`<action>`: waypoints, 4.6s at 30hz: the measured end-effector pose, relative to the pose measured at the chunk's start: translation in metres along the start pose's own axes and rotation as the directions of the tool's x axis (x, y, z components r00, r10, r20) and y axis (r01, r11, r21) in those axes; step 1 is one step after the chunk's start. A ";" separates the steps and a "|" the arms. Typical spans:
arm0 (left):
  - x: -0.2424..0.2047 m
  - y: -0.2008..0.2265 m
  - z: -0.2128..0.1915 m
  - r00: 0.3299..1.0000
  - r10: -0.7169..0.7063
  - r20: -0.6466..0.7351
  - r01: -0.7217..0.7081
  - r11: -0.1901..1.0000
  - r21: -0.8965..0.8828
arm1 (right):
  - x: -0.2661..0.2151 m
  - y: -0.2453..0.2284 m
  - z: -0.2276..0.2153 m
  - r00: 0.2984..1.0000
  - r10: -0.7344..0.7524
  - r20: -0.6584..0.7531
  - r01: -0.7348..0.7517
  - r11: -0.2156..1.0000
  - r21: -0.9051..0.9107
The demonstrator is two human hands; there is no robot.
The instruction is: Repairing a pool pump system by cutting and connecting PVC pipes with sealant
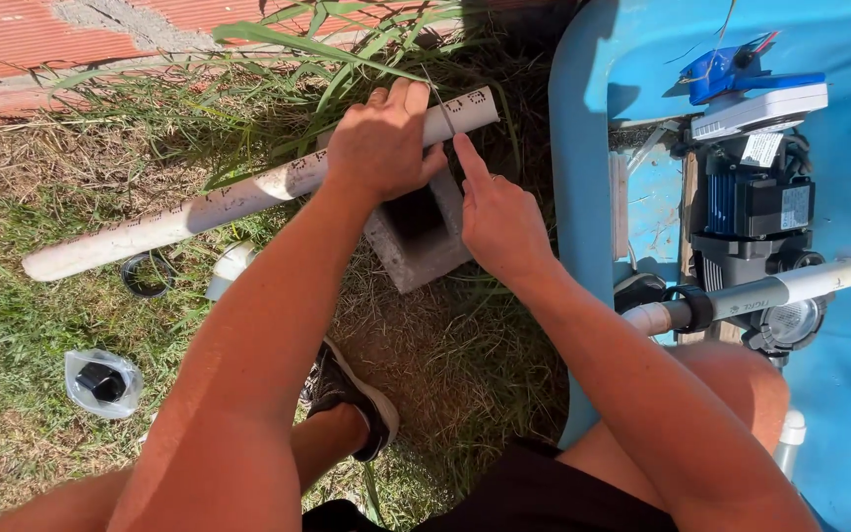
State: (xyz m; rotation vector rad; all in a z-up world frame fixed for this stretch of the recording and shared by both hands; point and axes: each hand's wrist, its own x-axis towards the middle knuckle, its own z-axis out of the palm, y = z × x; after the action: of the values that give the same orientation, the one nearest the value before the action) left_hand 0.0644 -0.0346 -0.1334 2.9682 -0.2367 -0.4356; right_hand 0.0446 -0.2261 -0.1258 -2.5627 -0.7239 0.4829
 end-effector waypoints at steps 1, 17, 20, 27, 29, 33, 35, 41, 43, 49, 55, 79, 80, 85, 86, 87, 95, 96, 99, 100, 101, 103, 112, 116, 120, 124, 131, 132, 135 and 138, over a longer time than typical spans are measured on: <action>-0.006 0.004 -0.003 1.000 -0.001 0.000 0.001 1.000 -0.001 | -0.004 0.003 0.003 1.000 0.000 0.001 0.000 1.000 -0.001; -0.026 -0.010 0.000 0.976 -0.211 -0.056 0.206 0.975 -0.086 | -0.007 -0.004 -0.004 0.996 -0.084 -0.004 0.083 0.987 -0.139; -0.030 -0.009 -0.001 0.975 -0.216 -0.059 0.211 0.974 -0.085 | -0.005 -0.003 -0.005 0.996 -0.089 0.019 0.091 0.969 -0.228; -0.026 -0.015 0.010 0.976 -0.209 -0.066 0.205 0.977 -0.064 | 0.003 -0.016 -0.002 0.998 -0.029 0.049 0.045 0.927 -0.372; -0.024 -0.016 0.015 0.976 -0.204 -0.081 0.199 0.978 -0.061 | 0.004 -0.016 0.003 0.998 -0.036 0.043 0.049 0.926 -0.373; -0.023 -0.018 0.018 0.970 -0.183 -0.161 0.179 0.983 -0.041 | 0.008 -0.015 0.003 0.998 -0.042 0.036 0.052 0.922 -0.384; -0.022 -0.019 0.016 0.972 -0.174 -0.158 0.167 0.984 -0.056 | 0.006 -0.017 -0.003 0.999 -0.045 0.030 0.053 0.930 -0.365; -0.018 -0.025 0.028 0.970 -0.159 -0.185 0.152 0.987 -0.050 | 0.010 -0.018 -0.004 0.998 -0.066 0.022 0.069 0.928 -0.366; -0.019 -0.023 0.032 0.974 -0.132 -0.184 0.124 0.991 -0.056 | 0.012 -0.017 0.000 0.998 -0.057 0.017 0.059 0.923 -0.380; -0.017 -0.025 0.037 0.964 -0.136 -0.227 0.139 0.990 -0.005 | 0.003 -0.021 -0.004 0.997 -0.067 0.035 0.075 0.931 -0.357; -0.012 -0.027 0.042 0.947 -0.104 -0.303 0.105 0.994 -0.016 | 0.021 -0.020 -0.006 0.998 -0.054 0.027 0.060 0.931 -0.360; -0.011 -0.023 0.028 0.980 -0.172 -0.102 0.160 0.980 -0.117 | 0.028 0.002 0.008 0.984 -0.177 -0.015 0.160 0.922 -0.352; -0.012 -0.023 0.028 0.980 -0.181 -0.087 0.171 0.979 -0.109 | 0.033 -0.001 0.008 0.986 -0.163 -0.029 0.147 0.945 -0.293; -0.016 -0.020 0.025 0.972 -0.231 -0.038 0.226 0.968 -0.111 | 0.011 0.004 0.003 0.986 -0.159 0.040 0.164 0.940 -0.299; -0.014 -0.022 0.026 0.975 -0.216 -0.047 0.209 0.971 -0.119 | 0.020 0.003 0.005 0.987 -0.161 0.023 0.160 0.938 -0.308; -0.010 -0.022 0.028 0.978 -0.201 -0.056 0.193 0.973 -0.126 | 0.029 0.004 0.007 0.987 -0.162 0.006 0.156 0.936 -0.316; -0.018 -0.028 0.018 0.974 -0.223 -0.046 0.220 0.973 -0.077 | 0.030 0.003 0.016 0.978 -0.203 -0.048 0.182 0.943 -0.279; -0.014 -0.017 0.021 0.980 -0.198 -0.017 0.194 0.972 -0.130 | 0.032 0.011 0.016 0.979 -0.191 -0.072 0.163 0.943 -0.289; -0.013 -0.022 0.012 0.980 -0.197 -0.007 0.194 0.970 -0.148 | 0.023 -0.005 0.004 0.991 -0.133 -0.004 0.125 0.944 -0.306; -0.011 -0.019 0.014 0.979 -0.206 -0.003 0.203 0.968 -0.149 | 0.015 0.001 0.002 0.990 -0.138 0.002 0.133 0.944 -0.303; -0.010 -0.016 0.016 0.983 -0.183 -0.029 0.177 0.974 -0.138 | 0.006 0.006 0.001 0.988 -0.151 -0.017 0.137 0.933 -0.332; -0.016 -0.031 0.013 0.977 -0.206 -0.063 0.199 0.974 -0.105 | 0.023 -0.001 0.010 0.976 -0.214 -0.037 0.189 0.920 -0.344; -0.013 -0.021 0.010 0.962 -0.271 0.021 0.270 0.946 -0.179 | 0.019 0.007 0.013 0.980 -0.185 -0.078 0.153 0.939 -0.308; -0.008 -0.018 0.013 0.967 -0.251 -0.031 0.244 0.958 -0.149 | 0.017 0.014 0.007 0.986 -0.160 -0.054 0.141 0.955 -0.261; -0.012 -0.017 0.006 0.975 -0.221 -0.014 0.216 0.963 -0.162 | 0.001 0.014 -0.007 0.979 -0.204 -0.003 0.193 0.930 -0.311; -0.013 -0.016 -0.006 0.965 -0.262 -0.032 0.253 0.952 -0.170 | 0.014 0.007 -0.001 0.972 -0.227 -0.055 0.197 0.924 -0.329; -0.013 -0.029 0.010 0.963 -0.268 -0.040 0.258 0.951 -0.169 | 0.018 -0.001 -0.009 0.978 -0.208 -0.013 0.190 0.916 -0.352; -0.008 -0.028 0.018 0.969 -0.227 -0.093 0.214 0.968 -0.128 | 0.021 -0.003 -0.011 0.985 -0.168 0.028 0.166 0.908 -0.384; -0.010 -0.023 0.013 0.964 -0.260 -0.060 0.250 0.959 -0.136 | 0.004 0.011 -0.009 0.976 -0.218 -0.025 0.192 0.902 -0.386; -0.010 -0.023 0.015 0.966 -0.236 -0.104 0.218 0.962 -0.162 | 0.022 0.011 -0.012 0.977 -0.213 -0.005 0.195 0.901 -0.387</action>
State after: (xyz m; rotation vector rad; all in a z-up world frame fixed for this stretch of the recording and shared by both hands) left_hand 0.0538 -0.0125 -0.1484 2.8688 0.1466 -0.2789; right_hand 0.0718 -0.2255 -0.1257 -2.7964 -1.1564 0.2259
